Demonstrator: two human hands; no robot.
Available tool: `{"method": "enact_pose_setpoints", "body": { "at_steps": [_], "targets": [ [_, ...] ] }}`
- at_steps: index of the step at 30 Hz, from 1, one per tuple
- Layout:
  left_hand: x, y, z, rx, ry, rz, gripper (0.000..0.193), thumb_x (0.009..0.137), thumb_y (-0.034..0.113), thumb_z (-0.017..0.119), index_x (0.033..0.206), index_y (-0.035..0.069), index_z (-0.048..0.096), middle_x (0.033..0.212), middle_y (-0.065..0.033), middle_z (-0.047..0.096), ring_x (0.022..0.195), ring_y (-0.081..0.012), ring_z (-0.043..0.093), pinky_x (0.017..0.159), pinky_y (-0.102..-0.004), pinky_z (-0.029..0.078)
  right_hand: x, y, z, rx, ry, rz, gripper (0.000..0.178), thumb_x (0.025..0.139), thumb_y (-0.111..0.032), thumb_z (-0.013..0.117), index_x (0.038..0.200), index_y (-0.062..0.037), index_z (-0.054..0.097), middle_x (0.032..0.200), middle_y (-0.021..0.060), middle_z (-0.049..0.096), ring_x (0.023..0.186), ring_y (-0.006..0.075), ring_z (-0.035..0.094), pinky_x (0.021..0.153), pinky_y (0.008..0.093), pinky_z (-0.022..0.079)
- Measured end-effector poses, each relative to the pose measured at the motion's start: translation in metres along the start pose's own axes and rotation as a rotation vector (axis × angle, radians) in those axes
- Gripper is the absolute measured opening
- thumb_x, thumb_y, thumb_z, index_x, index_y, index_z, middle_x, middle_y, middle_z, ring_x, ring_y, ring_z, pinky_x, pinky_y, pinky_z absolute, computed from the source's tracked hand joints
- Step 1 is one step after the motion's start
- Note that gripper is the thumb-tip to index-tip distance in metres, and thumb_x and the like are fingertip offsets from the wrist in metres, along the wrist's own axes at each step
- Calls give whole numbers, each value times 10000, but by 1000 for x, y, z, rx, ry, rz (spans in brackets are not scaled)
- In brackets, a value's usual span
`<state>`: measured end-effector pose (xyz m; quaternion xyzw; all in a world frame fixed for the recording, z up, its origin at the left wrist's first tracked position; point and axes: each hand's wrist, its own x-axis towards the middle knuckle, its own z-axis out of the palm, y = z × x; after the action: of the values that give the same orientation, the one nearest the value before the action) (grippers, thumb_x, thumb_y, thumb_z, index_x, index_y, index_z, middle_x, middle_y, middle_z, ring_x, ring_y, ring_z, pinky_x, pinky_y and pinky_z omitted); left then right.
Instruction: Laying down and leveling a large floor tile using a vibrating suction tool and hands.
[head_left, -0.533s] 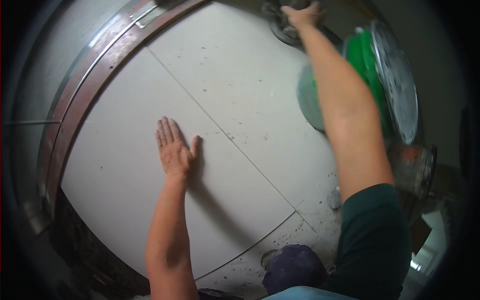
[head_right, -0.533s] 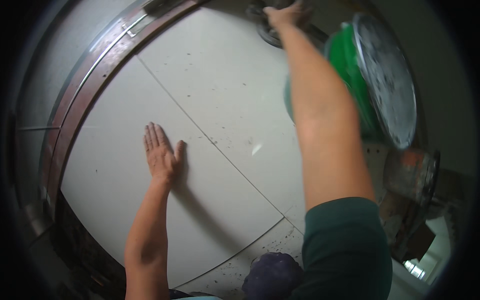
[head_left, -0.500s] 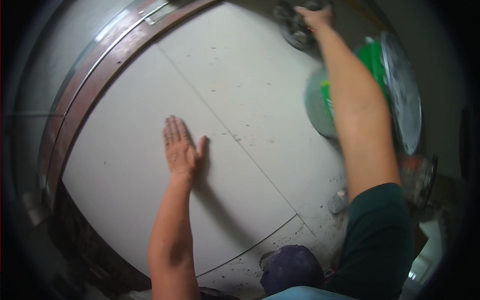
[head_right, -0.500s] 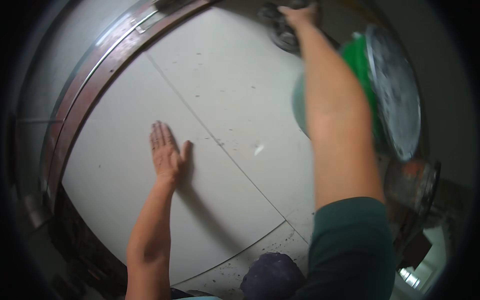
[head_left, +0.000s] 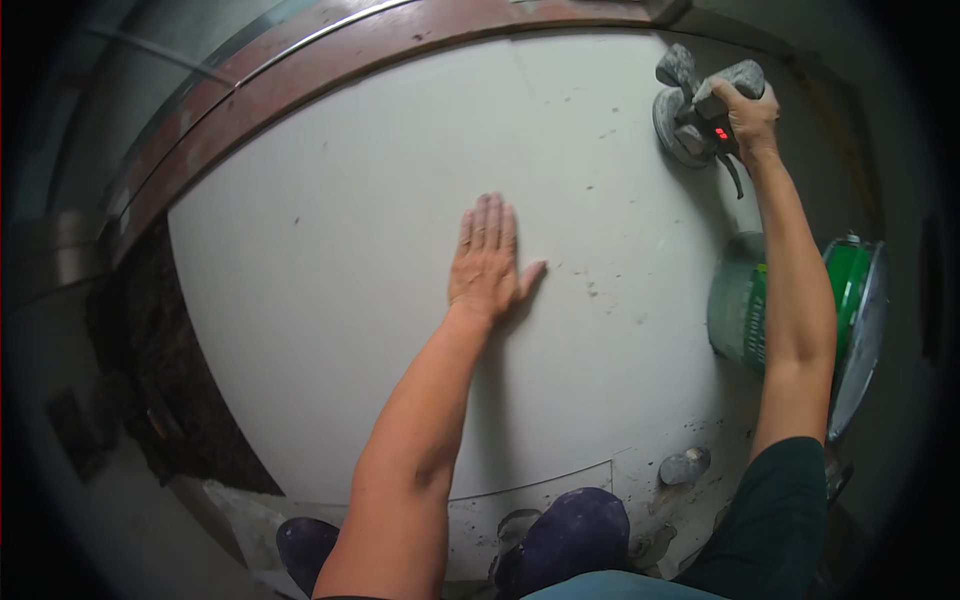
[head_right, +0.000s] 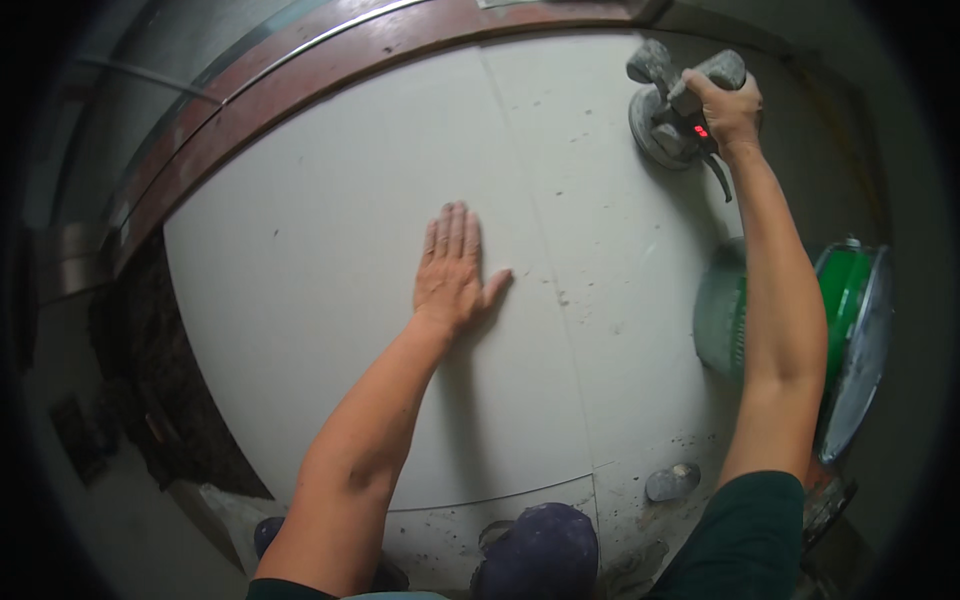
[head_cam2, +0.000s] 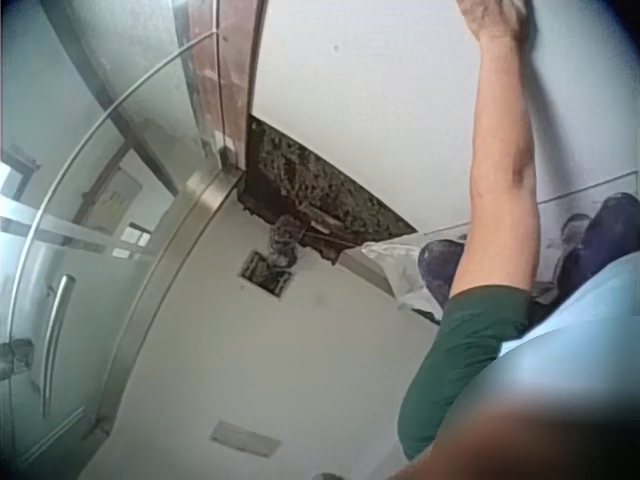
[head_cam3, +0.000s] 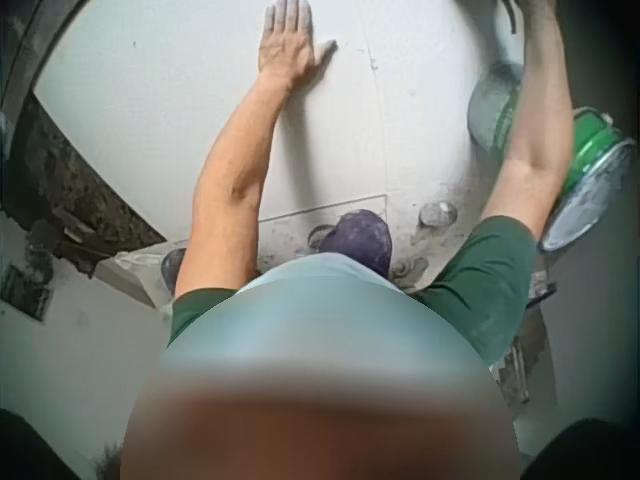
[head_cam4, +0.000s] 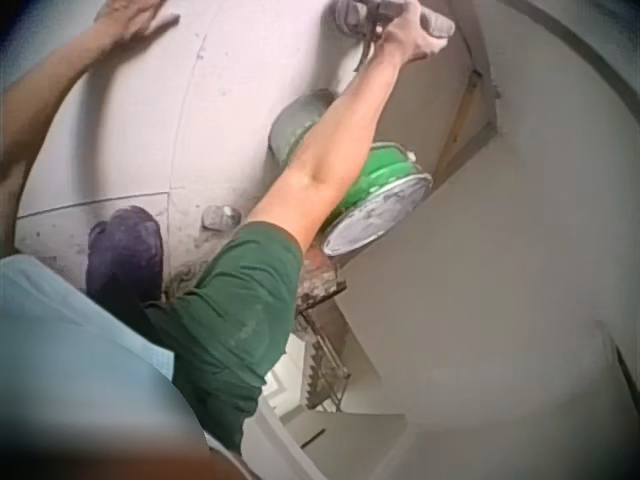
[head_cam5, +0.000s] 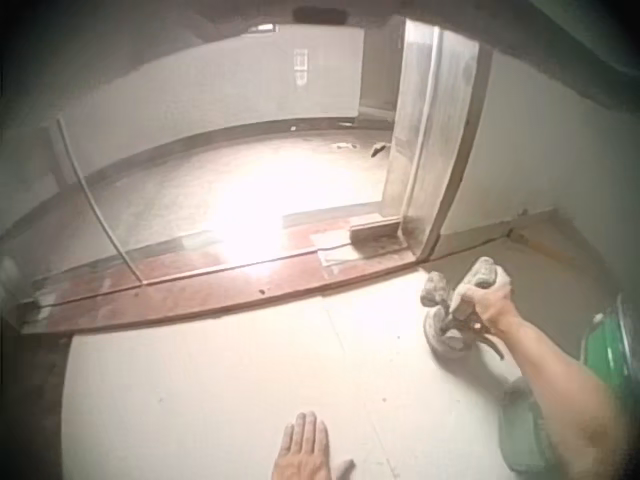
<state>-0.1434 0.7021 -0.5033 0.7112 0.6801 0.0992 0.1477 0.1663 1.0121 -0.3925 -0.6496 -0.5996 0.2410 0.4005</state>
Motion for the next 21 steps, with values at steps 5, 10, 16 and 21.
{"method": "enact_pose_setpoints", "body": {
  "at_steps": [5,10,16,21],
  "targets": [
    [-4,-7,1,-24,61,18,930,962,589,501,1558,-73,236,1653,-235,207,1560,-344,138,1282,-454,78,-94,-139,86,-250,-192,-640,580,768,-430,853,1122,-9,670,990,103,736,893,188,711,823,333,568],
    [-5,-1,-4,-36,61,6,919,961,580,508,1565,-55,234,1667,-193,194,1558,-327,143,1290,-421,75,-219,-264,180,-285,-413,-413,653,711,-424,778,1050,93,567,879,212,697,798,337,719,778,418,595],
    [-41,-32,6,-679,55,40,700,916,394,634,1453,-16,452,1563,-160,415,1493,-278,318,1260,-378,214,-309,-302,236,-362,-630,-324,721,754,-518,745,1112,88,589,890,219,715,877,317,733,801,412,589],
    [-128,-78,-10,-174,162,218,710,907,430,646,1441,-13,490,1532,-155,461,1453,-329,374,1240,-423,270,-244,-173,201,-403,-458,-808,809,671,-602,820,1209,-22,652,1081,217,728,983,343,714,871,456,541]
  ]
}}
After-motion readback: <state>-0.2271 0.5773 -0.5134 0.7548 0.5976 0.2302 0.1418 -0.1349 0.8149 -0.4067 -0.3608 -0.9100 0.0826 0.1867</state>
